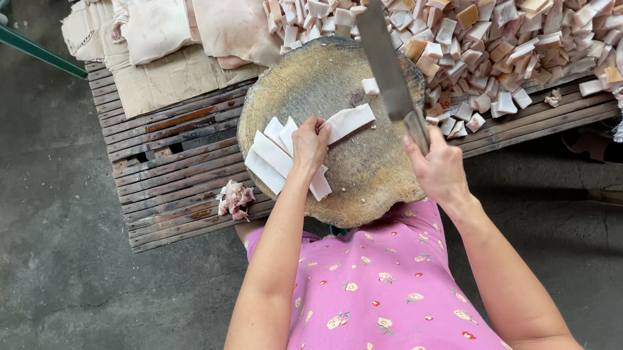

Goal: The person cuts large pieces of pork skin into smaller rectangular strips and سپس into cubes using a large cleaver on a wooden block.

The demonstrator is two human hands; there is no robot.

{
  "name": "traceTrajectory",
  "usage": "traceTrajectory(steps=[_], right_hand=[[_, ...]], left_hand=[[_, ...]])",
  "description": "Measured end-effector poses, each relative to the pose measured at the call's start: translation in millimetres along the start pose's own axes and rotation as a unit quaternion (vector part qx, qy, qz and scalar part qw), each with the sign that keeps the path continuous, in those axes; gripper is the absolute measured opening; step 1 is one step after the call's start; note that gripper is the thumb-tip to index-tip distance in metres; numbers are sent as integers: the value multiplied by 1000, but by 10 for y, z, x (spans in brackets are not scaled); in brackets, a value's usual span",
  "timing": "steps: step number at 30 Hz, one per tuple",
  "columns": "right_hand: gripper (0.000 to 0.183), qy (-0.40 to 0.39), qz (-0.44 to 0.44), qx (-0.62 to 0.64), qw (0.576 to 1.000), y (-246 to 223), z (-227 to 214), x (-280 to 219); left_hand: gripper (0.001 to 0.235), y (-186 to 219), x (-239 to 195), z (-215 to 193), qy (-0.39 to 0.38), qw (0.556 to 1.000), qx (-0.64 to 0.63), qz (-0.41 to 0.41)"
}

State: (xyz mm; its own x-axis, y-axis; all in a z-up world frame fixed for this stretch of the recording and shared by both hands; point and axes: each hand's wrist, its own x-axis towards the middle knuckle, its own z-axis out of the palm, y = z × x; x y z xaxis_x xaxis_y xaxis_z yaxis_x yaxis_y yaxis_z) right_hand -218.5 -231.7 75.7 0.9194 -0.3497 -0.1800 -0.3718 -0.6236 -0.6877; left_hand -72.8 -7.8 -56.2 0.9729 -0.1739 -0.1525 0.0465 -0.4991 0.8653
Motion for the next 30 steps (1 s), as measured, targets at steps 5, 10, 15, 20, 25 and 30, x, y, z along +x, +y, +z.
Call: traceTrajectory(steps=[5, 10, 15, 20, 25, 30], right_hand=[[40, 28, -15, 81, 996, -70, 208, 18], [43, 18, -114, -71, 991, 146, 585, 38], [40, -51, 40, -16, 998, 43, 234, 14], [37, 64, -57, 75, 994, -281, 57, -93], [36, 32, -70, 47, 996, -204, 556, -58], [39, -70, 13, -37, 997, -18, 623, -1]], left_hand=[[26, 33, 16, 45, -19, 1000, -8, -14], [26, 55, 22, 5, 1, 1000, 12, 25], [25, 49, -8, 37, -6, 1000, 14, 7], [26, 70, -9, 104, -17, 999, -19, -21], [26, 129, -9, 52, -19, 999, -5, -32], [27, 154, -37, 38, -15, 1000, 15, -20]])
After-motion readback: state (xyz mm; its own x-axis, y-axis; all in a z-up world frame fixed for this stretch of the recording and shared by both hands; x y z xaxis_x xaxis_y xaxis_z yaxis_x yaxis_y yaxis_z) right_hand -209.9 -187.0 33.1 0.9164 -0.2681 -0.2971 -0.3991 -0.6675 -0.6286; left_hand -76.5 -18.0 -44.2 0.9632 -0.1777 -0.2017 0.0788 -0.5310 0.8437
